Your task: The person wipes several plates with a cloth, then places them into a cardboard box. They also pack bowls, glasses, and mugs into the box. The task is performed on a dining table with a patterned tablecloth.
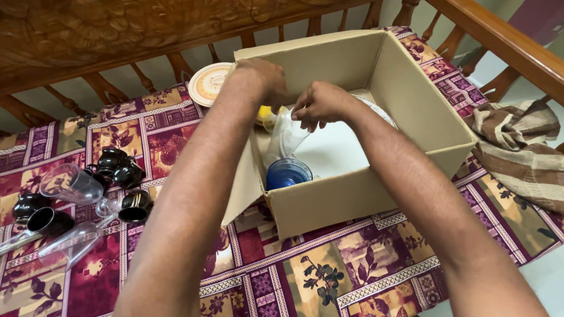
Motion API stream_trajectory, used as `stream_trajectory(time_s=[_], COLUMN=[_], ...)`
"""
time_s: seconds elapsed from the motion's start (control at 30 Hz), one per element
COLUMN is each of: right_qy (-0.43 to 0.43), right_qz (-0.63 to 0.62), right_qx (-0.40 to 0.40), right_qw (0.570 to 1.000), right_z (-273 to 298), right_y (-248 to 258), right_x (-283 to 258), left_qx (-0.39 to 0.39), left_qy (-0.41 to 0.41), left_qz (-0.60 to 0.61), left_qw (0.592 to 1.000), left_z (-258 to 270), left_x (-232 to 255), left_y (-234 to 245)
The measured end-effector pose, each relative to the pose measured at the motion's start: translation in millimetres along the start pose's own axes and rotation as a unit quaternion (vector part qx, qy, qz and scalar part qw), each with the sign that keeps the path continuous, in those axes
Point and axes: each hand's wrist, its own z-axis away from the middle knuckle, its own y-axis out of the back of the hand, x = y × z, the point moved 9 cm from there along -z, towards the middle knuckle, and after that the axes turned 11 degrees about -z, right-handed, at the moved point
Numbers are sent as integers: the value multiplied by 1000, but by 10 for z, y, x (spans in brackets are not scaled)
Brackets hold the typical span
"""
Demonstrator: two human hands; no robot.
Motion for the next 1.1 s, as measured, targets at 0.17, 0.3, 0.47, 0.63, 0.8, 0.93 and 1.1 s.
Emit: stream_trajectory(time_s=[0.17, 0.3, 0.47, 0.63, 0.8, 0.93, 1.1], right_qy=[109, 73, 42, 19, -23, -49, 27], right_qz=[28, 19, -4, -84, -122, -121, -84], right_qx=[22, 20, 23, -3, -26, -51, -92], right_qw=[993, 997, 999, 996, 992, 990, 992], right_z=[57, 92, 21, -137, -168, -76, -62], right_y=[-111, -110, -105, -144, -240, -296, -358], right_x=[-313, -352, -261, -101, 4, -15, -186], left_qx=[-37, -13, 9, 37, 157, 128, 114], left_qy=[-53, -100, -40, -36, -106, -96, -104], left_qz=[-13, 69, 119, 165, 150, 132, 81], left_qw=[998, 993, 992, 985, 970, 978, 985], left_z=[-201, -288, -77, 13, -237, -259, -99], left_x=[252, 276, -79, -250, -197, -195, -67], left_y=[-227, -301, -266, -338, -540, -679, -455])
